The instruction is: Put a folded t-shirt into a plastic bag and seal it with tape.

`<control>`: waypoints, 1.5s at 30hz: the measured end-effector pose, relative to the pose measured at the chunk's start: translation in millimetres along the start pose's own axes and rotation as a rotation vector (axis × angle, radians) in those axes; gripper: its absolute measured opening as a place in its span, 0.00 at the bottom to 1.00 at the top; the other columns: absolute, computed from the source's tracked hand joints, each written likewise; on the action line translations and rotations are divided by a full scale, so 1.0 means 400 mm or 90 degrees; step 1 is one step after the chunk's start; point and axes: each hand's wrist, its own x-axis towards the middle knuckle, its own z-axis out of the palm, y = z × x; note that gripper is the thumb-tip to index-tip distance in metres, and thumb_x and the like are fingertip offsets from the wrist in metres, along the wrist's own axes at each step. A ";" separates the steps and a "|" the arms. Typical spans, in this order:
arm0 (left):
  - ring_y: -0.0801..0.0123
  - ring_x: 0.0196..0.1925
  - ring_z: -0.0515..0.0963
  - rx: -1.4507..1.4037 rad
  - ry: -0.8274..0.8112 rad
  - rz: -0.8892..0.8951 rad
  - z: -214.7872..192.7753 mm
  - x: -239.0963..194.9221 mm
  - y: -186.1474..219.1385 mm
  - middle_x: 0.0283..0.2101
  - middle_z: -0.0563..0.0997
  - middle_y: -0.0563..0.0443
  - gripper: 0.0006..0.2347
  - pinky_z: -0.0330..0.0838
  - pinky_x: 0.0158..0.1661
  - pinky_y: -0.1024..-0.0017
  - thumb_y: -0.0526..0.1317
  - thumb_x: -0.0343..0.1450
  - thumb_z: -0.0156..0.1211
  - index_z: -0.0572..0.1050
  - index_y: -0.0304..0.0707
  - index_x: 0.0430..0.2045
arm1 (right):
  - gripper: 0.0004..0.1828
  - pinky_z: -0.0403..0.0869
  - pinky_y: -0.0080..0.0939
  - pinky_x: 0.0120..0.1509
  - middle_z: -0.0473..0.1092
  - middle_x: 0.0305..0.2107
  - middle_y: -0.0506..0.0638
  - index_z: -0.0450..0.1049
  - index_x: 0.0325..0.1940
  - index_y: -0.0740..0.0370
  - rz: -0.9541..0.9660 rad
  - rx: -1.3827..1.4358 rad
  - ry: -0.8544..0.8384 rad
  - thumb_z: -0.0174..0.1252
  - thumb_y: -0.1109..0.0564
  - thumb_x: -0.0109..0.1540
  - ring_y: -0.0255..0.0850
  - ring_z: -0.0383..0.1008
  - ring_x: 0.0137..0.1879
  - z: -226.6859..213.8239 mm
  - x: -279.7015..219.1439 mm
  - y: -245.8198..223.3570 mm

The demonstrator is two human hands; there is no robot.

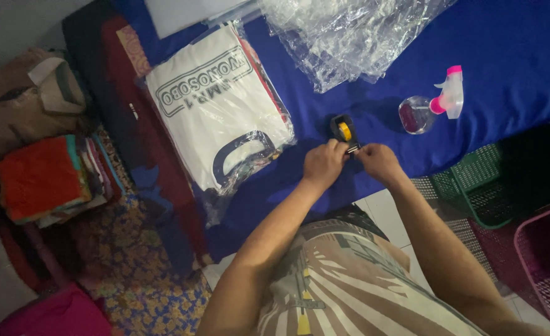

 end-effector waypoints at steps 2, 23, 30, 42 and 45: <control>0.57 0.31 0.82 0.018 0.010 0.041 -0.003 -0.002 -0.002 0.32 0.77 0.51 0.08 0.75 0.31 0.58 0.44 0.66 0.67 0.76 0.46 0.32 | 0.18 0.73 0.53 0.43 0.76 0.27 0.65 0.80 0.38 0.65 -0.002 -0.003 -0.004 0.60 0.46 0.64 0.56 0.79 0.35 0.005 0.001 -0.001; 0.59 0.33 0.82 0.057 0.007 0.048 -0.115 -0.028 -0.031 0.35 0.78 0.52 0.09 0.75 0.32 0.57 0.44 0.73 0.63 0.79 0.54 0.46 | 0.15 0.72 0.41 0.45 0.77 0.32 0.54 0.80 0.44 0.66 -0.053 0.162 -0.046 0.61 0.50 0.65 0.38 0.72 0.40 0.049 -0.040 0.092; 0.49 0.49 0.77 0.285 0.192 -0.178 -0.406 -0.139 -0.178 0.47 0.78 0.43 0.30 0.70 0.46 0.50 0.50 0.59 0.74 0.71 0.42 0.54 | 0.14 0.71 0.35 0.48 0.75 0.38 0.45 0.77 0.50 0.64 -0.073 0.303 -0.203 0.60 0.53 0.65 0.31 0.71 0.43 0.042 -0.122 0.016; 0.53 0.38 0.81 0.191 0.092 -0.207 -0.415 -0.138 -0.271 0.33 0.81 0.49 0.07 0.75 0.39 0.56 0.45 0.69 0.67 0.77 0.45 0.30 | 0.20 0.70 0.31 0.40 0.68 0.30 0.43 0.69 0.60 0.61 -0.331 0.301 -0.205 0.62 0.56 0.65 0.28 0.67 0.36 0.103 -0.125 -0.413; 0.51 0.37 0.81 0.199 0.074 -0.218 -0.460 -0.140 -0.217 0.32 0.80 0.48 0.10 0.74 0.36 0.55 0.48 0.64 0.69 0.78 0.43 0.27 | 0.21 0.69 0.31 0.40 0.68 0.31 0.42 0.67 0.60 0.61 -0.347 0.320 -0.209 0.62 0.58 0.65 0.28 0.67 0.36 0.132 -0.123 -0.407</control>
